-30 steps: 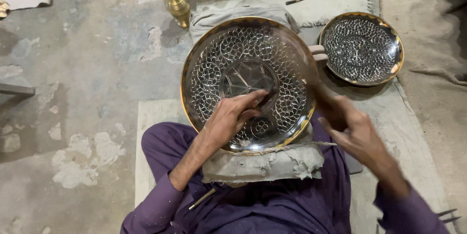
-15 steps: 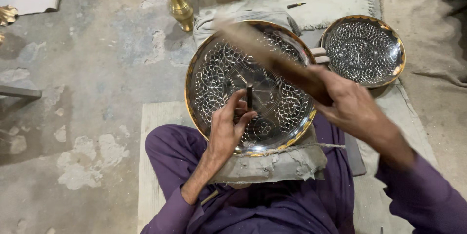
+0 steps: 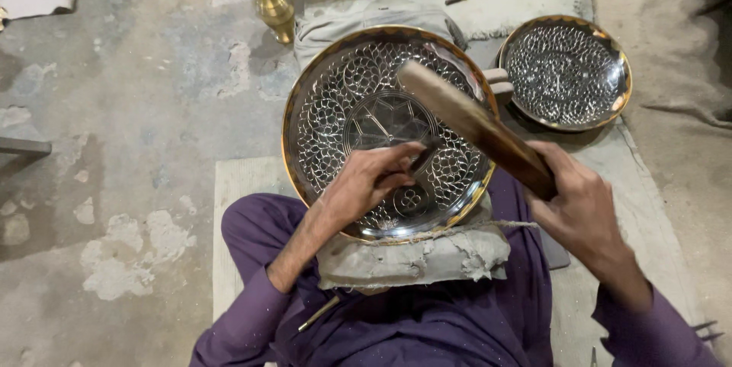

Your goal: The person sits on the floor with an engraved brass tray resting on a cloth cushion, holds a small punch against the tray's surface with one hand, and strikes the punch with a wooden mallet held in the other hand, repositioning the punch repeatedly to work the decorative pattern into the metal.

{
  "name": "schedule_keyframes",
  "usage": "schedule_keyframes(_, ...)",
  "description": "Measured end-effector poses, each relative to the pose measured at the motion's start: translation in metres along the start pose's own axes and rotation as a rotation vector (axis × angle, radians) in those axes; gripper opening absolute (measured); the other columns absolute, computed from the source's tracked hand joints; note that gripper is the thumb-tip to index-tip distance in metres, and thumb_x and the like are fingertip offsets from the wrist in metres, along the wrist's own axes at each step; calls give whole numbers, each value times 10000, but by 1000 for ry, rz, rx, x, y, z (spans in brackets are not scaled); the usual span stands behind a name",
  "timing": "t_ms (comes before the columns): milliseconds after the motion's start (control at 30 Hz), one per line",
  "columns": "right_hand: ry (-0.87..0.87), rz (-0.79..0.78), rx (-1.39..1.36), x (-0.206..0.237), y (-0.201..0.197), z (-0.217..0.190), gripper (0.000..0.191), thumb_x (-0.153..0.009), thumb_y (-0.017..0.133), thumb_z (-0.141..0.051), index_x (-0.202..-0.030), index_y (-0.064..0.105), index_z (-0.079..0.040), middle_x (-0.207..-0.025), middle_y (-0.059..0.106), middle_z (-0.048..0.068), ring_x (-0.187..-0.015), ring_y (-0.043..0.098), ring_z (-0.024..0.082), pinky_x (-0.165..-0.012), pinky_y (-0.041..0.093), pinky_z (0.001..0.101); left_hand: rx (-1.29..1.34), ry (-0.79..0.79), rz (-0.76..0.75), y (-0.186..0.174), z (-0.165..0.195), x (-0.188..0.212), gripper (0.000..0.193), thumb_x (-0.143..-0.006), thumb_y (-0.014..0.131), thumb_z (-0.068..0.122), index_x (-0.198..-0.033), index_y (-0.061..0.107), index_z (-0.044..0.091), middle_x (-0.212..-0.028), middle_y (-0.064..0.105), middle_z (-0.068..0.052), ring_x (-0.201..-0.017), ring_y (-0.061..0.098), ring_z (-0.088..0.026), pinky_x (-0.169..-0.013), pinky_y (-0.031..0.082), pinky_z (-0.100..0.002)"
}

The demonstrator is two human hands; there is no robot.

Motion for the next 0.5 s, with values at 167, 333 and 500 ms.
schedule_keyframes(167, -67, 146, -35, 25, 30, 29, 536, -782, 718, -72, -1306, 609, -104, -1038, 729, 149, -872, 734, 304, -771, 585, 440, -82, 103, -64, -5, 7, -6, 543, -909, 732, 132, -1428, 572, 122, -1057, 774, -80, -873, 776, -205, -773, 638, -343)
schedule_keyframes(333, 26, 113, -277, 37, 50, 43, 441, -841, 740, -70, -1251, 579, -81, -983, 730, 119, -845, 729, 257, -772, 595, 381, -93, 38, -126, -8, 14, -8, 549, -909, 717, 147, -1434, 557, 146, -1083, 761, -86, -871, 769, -221, -762, 625, -361)
schedule_keyframes(500, 16, 230, -270, 41, 55, 43, 403, -873, 758, -36, -1242, 595, -52, -982, 732, 139, -845, 727, 212, -753, 586, 367, -87, 39, -132, -11, 19, -8, 563, -888, 730, 126, -1424, 556, 138, -1075, 755, -101, -864, 761, -257, -758, 608, -378)
Point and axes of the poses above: each hand's wrist, its own x-axis away from the middle knuckle, its own y-axis out of the palm, z = x × y, the point moved 1 cm from there along -x, towards the middle knuckle
